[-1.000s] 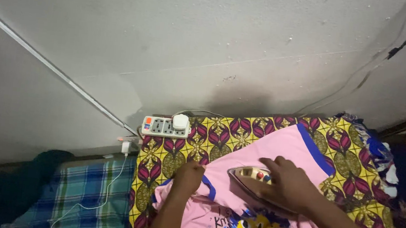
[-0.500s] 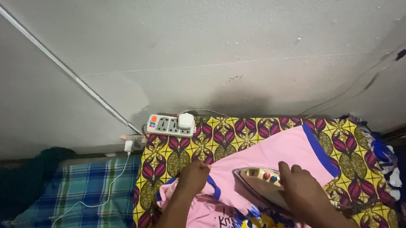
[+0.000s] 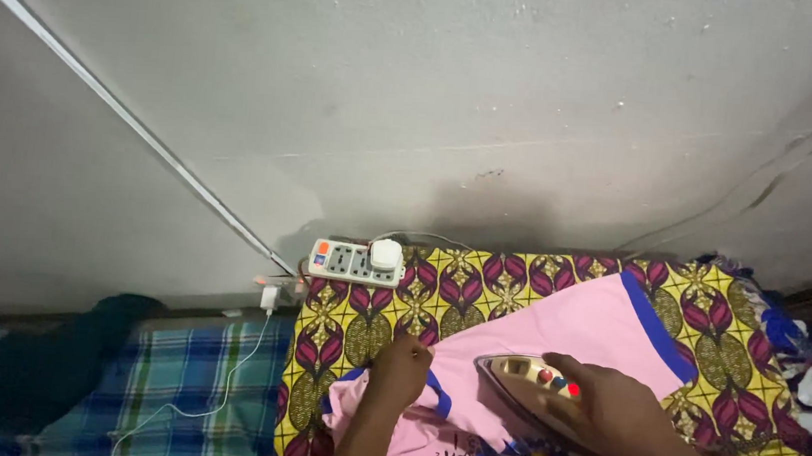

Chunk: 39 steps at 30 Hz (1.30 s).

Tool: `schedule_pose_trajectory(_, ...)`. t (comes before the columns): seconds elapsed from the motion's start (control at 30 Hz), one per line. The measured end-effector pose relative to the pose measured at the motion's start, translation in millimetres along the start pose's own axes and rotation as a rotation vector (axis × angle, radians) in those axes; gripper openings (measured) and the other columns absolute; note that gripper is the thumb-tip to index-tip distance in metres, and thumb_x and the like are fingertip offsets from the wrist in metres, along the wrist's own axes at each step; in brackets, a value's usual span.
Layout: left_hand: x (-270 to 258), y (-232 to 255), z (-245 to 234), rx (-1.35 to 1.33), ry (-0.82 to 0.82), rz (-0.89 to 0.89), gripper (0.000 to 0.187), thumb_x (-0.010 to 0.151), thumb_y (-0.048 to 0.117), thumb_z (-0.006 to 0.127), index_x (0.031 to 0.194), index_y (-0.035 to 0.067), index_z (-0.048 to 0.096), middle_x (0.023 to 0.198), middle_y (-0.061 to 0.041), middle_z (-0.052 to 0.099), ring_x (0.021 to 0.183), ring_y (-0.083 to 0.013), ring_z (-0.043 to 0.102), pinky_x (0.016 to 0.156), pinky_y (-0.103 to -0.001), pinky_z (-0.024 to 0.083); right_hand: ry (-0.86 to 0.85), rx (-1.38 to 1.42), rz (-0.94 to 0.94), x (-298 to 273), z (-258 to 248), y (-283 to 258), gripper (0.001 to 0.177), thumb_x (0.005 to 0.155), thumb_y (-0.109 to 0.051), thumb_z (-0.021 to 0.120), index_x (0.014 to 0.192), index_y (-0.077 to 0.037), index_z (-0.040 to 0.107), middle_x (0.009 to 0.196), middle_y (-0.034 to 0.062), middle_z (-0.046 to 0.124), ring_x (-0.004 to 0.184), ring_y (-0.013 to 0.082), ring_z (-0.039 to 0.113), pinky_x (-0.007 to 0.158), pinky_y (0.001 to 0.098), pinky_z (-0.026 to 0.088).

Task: Ironing a pink graphic t-shirt on a covered surface.

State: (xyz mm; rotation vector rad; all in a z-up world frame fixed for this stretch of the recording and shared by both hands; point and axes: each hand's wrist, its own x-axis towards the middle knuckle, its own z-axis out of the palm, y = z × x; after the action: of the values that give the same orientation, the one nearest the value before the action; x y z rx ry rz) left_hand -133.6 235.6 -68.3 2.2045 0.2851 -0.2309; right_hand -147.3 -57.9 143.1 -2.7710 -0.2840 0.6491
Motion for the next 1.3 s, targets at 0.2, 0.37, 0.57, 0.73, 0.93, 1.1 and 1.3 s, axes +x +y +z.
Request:
schedule_pose_trajectory(0.2, -3, 14, -13, 0.016, -0.033, -0.03, 0.029, 0.088, 0.035, 0.07, 0.092, 0.006, 0.073, 0.094, -0.019, 0.075, 0.092, -0.0389, 0.071, 0.08, -0.045, 0.056, 0.109, 0.14, 0.103, 27, 25, -32, 0.057, 0.086, -0.051, 0.067, 0.138, -0.03, 0.058, 0.097, 0.0141, 0.077, 0.087, 0.0369, 0.074, 0.075, 0.0498, 0.058)
schedule_pose_trajectory(0.37, -10, 26, -23, -0.016, -0.053, -0.082, 0.026, 0.082, 0.03, 0.072, 0.094, 0.007, 0.073, 0.093, -0.018, 0.075, 0.089, -0.0377, 0.073, 0.079, -0.045, 0.056, 0.017, 0.185, 0.139, 43, 3, -56, 0.058, 0.087, -0.05, 0.066, 0.141, -0.032, 0.056, 0.094, 0.0151, 0.077, 0.087, 0.0363, 0.075, 0.077, 0.0491, 0.058)
schedule_pose_trajectory(0.57, -12, 17, -15, 0.037, 0.038, 0.012, 0.022, 0.086, 0.027, 0.071, 0.091, 0.006, 0.073, 0.09, -0.02, 0.075, 0.088, -0.0388, 0.071, 0.078, -0.046, 0.055, -0.158, 0.047, 0.014, 37, -14, -23, 0.057, 0.085, -0.05, 0.068, 0.139, -0.035, 0.057, 0.102, 0.0143, 0.076, 0.092, 0.0361, 0.073, 0.083, 0.0485, 0.057)
schedule_pose_trajectory(0.73, -14, 24, -19, 0.013, 0.095, 0.055, 0.022, 0.086, 0.026, 0.071, 0.087, 0.005, 0.073, 0.087, -0.02, 0.075, 0.086, -0.0383, 0.073, 0.077, -0.046, 0.056, -0.124, 0.024, 0.046, 23, -26, 29, 0.059, 0.082, -0.045, 0.069, 0.139, -0.034, 0.057, 0.103, 0.011, 0.078, 0.093, 0.0339, 0.075, 0.085, 0.0472, 0.058)
schedule_pose_trajectory(0.93, -8, 29, -16, 0.167, 0.03, -0.024, 0.022, 0.086, 0.026, 0.07, 0.09, 0.004, 0.074, 0.088, -0.022, 0.072, 0.087, -0.0428, 0.069, 0.076, -0.05, 0.054, -0.22, 0.059, 0.038, -18, -39, 46, 0.063, 0.079, -0.048, 0.07, 0.141, -0.04, 0.061, 0.1, 0.0132, 0.077, 0.094, 0.0337, 0.075, 0.085, 0.046, 0.058)
schedule_pose_trajectory(1.1, -50, 169, -35, 0.659, 0.055, -0.172, 0.042, 0.086, 0.028, 0.071, 0.121, 0.008, 0.061, 0.13, -0.014, 0.063, 0.123, -0.0353, 0.058, 0.105, -0.057, 0.04, -0.052, 0.143, 0.11, -25, -26, 68, 0.058, 0.082, -0.047, 0.065, 0.139, -0.035, 0.059, 0.093, 0.0175, 0.077, 0.086, 0.0372, 0.075, 0.079, 0.0502, 0.058)
schedule_pose_trajectory(1.3, -71, 184, 39, 0.591, -0.114, 0.382, 0.111, 0.075, 0.048, 0.082, 0.154, -0.005, 0.025, 0.164, -0.027, 0.017, 0.154, -0.0394, 0.013, 0.121, -0.057, 0.013, 0.089, 0.193, 0.472, -11, -1, 120, 0.066, 0.085, -0.053, 0.063, 0.147, -0.031, 0.055, 0.099, 0.0173, 0.078, 0.086, 0.0375, 0.078, 0.08, 0.0493, 0.061)
